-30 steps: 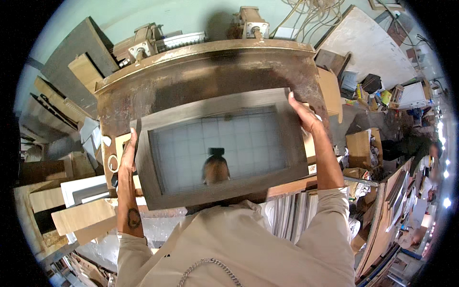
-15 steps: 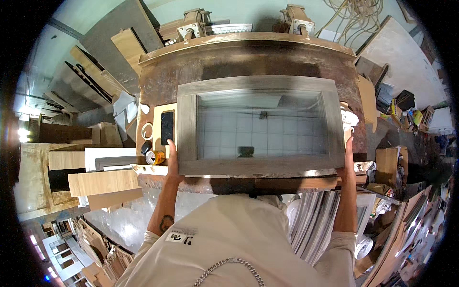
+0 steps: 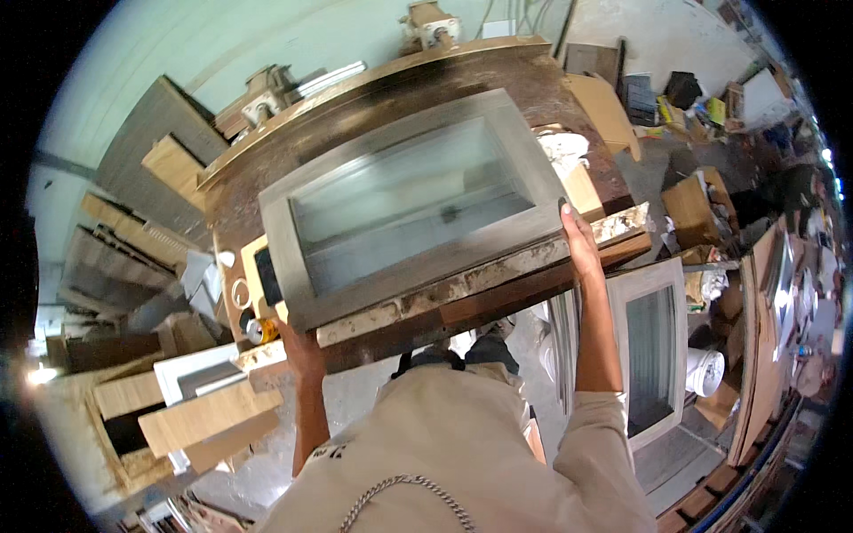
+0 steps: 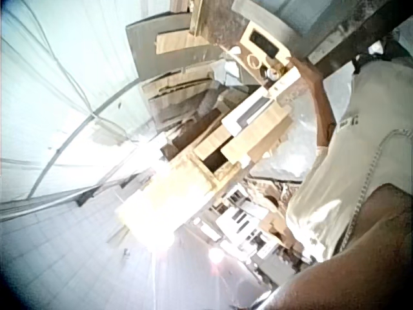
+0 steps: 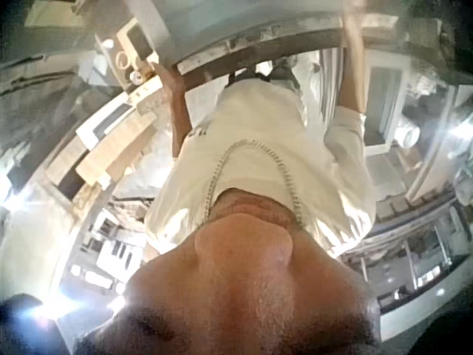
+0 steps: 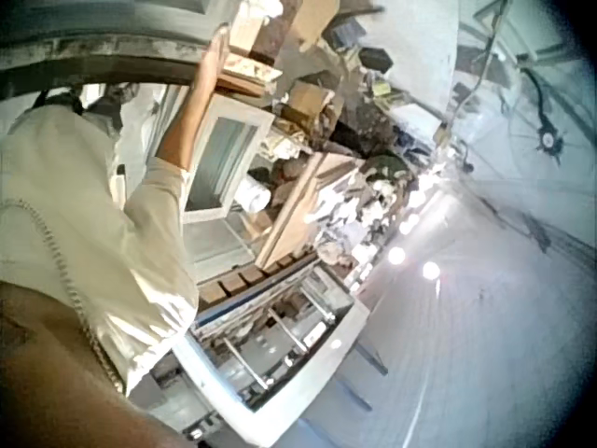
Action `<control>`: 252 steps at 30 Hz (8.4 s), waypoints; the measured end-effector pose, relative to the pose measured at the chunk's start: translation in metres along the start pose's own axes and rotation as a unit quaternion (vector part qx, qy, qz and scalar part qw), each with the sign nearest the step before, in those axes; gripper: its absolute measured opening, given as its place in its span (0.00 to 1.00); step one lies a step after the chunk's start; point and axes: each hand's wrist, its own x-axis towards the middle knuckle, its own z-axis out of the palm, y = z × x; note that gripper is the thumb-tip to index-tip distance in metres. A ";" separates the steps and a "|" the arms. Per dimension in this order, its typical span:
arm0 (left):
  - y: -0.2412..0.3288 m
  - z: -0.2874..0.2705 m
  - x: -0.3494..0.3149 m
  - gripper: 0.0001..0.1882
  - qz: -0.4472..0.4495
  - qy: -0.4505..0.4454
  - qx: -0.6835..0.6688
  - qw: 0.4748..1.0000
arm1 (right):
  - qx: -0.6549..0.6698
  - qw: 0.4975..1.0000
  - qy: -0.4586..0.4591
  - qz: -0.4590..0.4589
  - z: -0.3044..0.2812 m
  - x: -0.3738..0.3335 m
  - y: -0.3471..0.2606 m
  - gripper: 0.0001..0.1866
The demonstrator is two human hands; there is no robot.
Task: The person wipes the wooden frames of glass panels with a cloth, turns them over, and stacks them into a pile on the floor of a workshop.
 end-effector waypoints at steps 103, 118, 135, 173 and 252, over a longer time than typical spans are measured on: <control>0.531 0.312 -0.132 0.37 0.392 -0.311 -0.112 0.859 | 0.168 0.770 0.563 0.248 -0.297 -0.402 0.273 0.39; 0.356 -0.082 0.008 0.18 0.322 -0.205 -0.341 0.859 | 0.311 0.826 0.469 0.019 -0.254 -0.293 0.105 0.33; 0.075 -0.100 0.355 0.41 -0.099 -0.249 -0.171 0.948 | -0.171 0.981 -0.093 -0.024 0.030 0.114 -0.241 0.30; -0.060 0.168 0.398 0.68 0.083 -0.124 0.092 0.985 | -0.480 0.748 -0.181 -0.421 0.210 0.373 -0.016 0.44; -0.055 0.138 0.441 0.59 -0.150 -0.297 -0.341 0.879 | -0.192 0.897 -0.390 -0.081 0.191 0.401 -0.067 0.43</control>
